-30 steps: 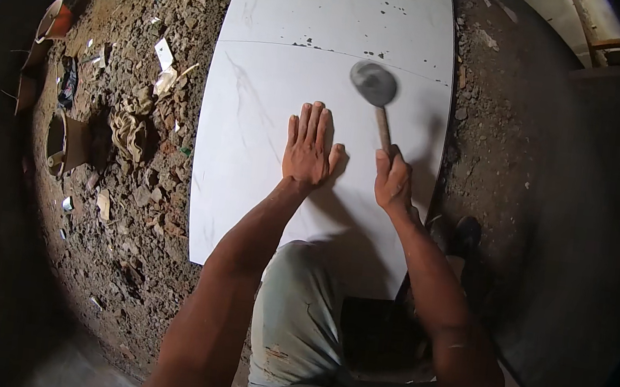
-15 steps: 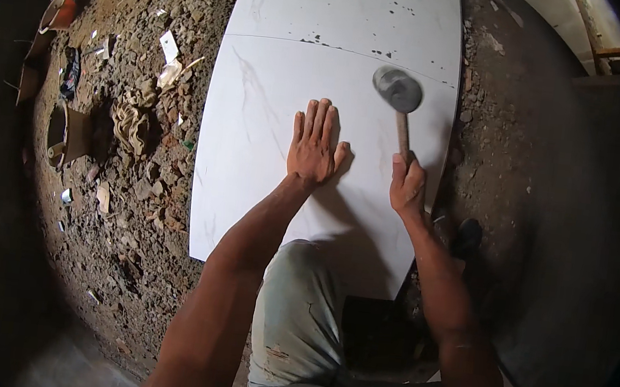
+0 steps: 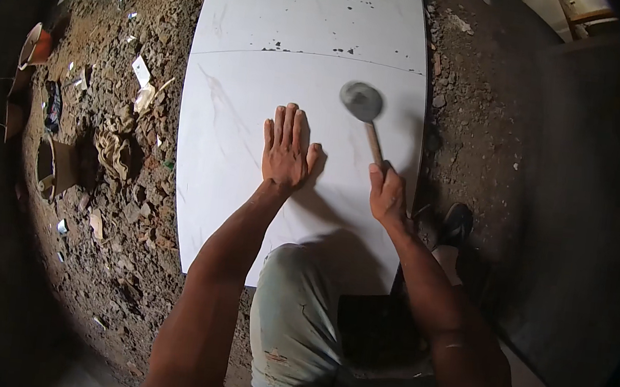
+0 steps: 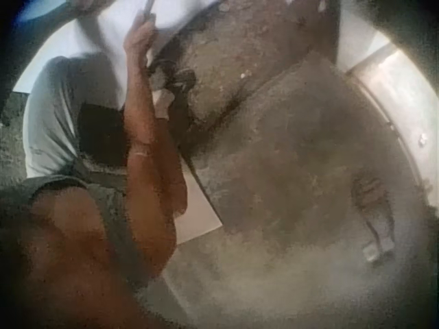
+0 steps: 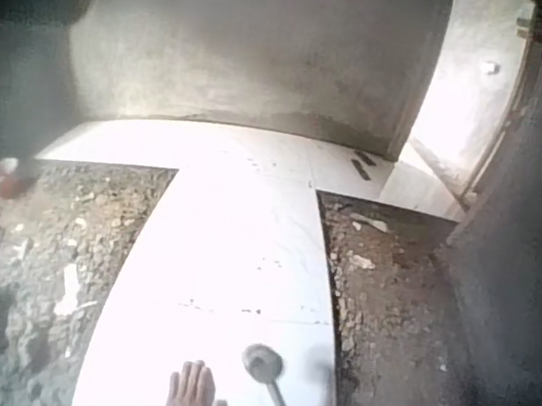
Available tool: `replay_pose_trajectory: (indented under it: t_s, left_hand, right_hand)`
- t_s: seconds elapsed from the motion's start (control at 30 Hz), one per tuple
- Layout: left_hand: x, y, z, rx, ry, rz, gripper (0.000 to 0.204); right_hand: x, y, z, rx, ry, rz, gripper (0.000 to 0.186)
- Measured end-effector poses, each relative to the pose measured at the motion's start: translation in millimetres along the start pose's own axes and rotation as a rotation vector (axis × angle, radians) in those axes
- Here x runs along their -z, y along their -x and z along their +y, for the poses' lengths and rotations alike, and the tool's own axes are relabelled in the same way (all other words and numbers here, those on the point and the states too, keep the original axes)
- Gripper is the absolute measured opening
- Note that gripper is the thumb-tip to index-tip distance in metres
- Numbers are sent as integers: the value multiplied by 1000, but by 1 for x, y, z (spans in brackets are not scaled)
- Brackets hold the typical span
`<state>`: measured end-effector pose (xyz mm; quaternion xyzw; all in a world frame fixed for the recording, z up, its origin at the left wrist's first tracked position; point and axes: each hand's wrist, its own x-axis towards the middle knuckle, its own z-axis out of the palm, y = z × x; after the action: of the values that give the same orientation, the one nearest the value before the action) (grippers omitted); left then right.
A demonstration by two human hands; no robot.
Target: The person places a tile on a layer of wet mortar on the floor and uses a rubber mallet to tap it into place.
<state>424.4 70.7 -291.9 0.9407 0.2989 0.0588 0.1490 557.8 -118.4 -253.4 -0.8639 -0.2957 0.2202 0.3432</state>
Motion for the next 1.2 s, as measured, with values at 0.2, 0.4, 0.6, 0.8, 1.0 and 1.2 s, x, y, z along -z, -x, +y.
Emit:
replay_pose_trajectory:
  t_s: [0.2, 0.4, 0.6, 0.8, 1.0, 1.2]
  left_hand:
    - [-3, 6, -5, -14, -3, 20, 73]
    - [-1, -2, -9, 4, -16, 28, 74]
    - [-8, 1, -4, -7, -2, 34, 74]
    - [3, 0, -1, 20, 62, 42, 76]
    - [4, 2, -4, 37, 80, 43, 77]
    - [7, 2, -11, 51, 60, 30, 76]
  right_hand:
    - [3, 8, -9, 71, -105, 64, 35]
    - [17, 1, -25, -6, -81, -20, 41]
    - [-13, 9, 20, -2, -55, 24, 41]
    - [5, -28, -83, 262, -270, 24, 38]
    - [-45, -101, -78, 402, -58, -139, 41]
    - [-35, -106, -97, 349, -82, -223, 50]
